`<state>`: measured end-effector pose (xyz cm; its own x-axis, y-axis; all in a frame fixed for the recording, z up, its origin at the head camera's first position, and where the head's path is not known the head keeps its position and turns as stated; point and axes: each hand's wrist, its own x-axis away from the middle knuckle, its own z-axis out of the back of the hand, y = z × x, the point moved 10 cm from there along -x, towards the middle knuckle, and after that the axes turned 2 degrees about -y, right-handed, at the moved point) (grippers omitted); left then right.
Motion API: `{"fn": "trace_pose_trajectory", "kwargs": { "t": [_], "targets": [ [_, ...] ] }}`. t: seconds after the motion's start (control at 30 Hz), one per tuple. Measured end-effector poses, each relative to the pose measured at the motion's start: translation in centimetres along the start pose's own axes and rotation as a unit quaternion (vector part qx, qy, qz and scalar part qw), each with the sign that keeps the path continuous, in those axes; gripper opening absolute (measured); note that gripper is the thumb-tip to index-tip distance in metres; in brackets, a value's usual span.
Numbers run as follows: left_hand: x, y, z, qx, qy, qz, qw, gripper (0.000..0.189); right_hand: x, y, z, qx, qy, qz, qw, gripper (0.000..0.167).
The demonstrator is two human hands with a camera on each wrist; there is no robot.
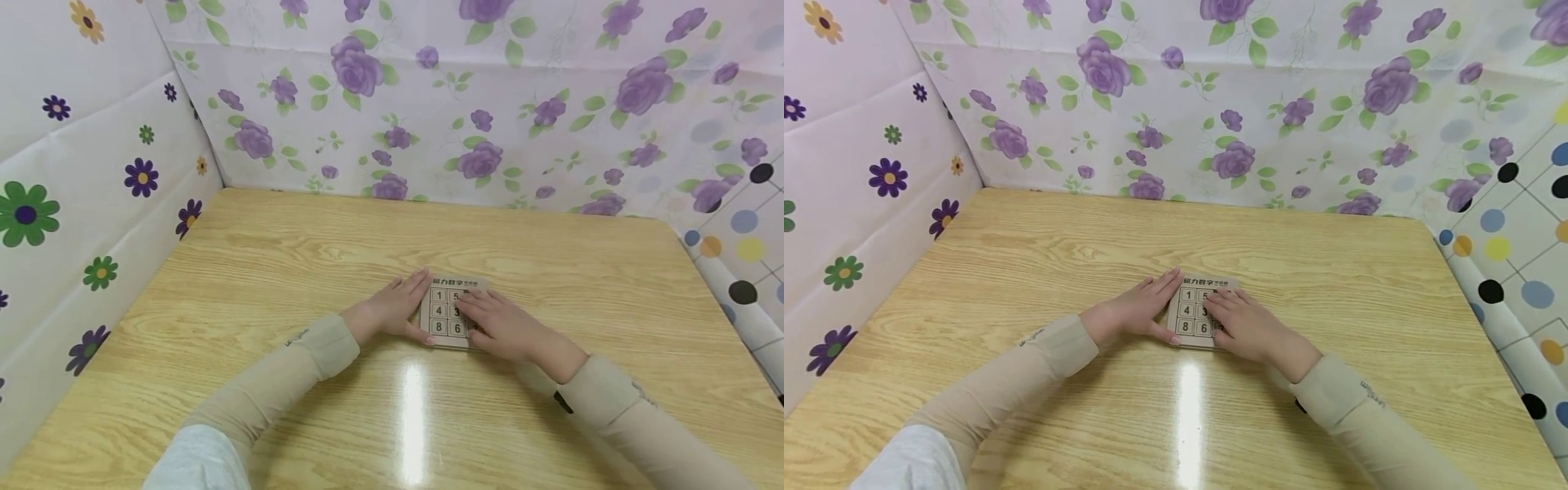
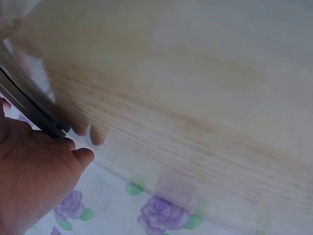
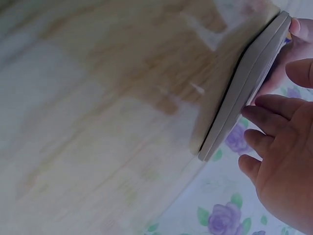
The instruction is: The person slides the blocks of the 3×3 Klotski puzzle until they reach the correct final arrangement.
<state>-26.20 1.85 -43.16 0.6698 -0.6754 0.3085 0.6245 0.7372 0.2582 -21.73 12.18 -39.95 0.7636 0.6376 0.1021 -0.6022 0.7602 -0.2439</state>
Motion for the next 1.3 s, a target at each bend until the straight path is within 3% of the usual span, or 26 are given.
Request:
{"fn": "trace_pose_trajectory", "kwargs": {
  "t": [0.63, 1.3],
  "targets": [
    [0.1, 0.1, 0.1, 0.002, -0.003, 0.001, 1.0000, 0.119, 3.0, -0.6, 0.0, 0.038, 0.006, 0.018, 0.9991, 0.050],
    [0.1, 0.1, 0.1, 0.001, -0.002, -0.005, 1.0000, 0.120, 1.8, 0.9, 0.2, 0.036, 0.011, -0.001, 0.9993, 0.053]
  ]
}}
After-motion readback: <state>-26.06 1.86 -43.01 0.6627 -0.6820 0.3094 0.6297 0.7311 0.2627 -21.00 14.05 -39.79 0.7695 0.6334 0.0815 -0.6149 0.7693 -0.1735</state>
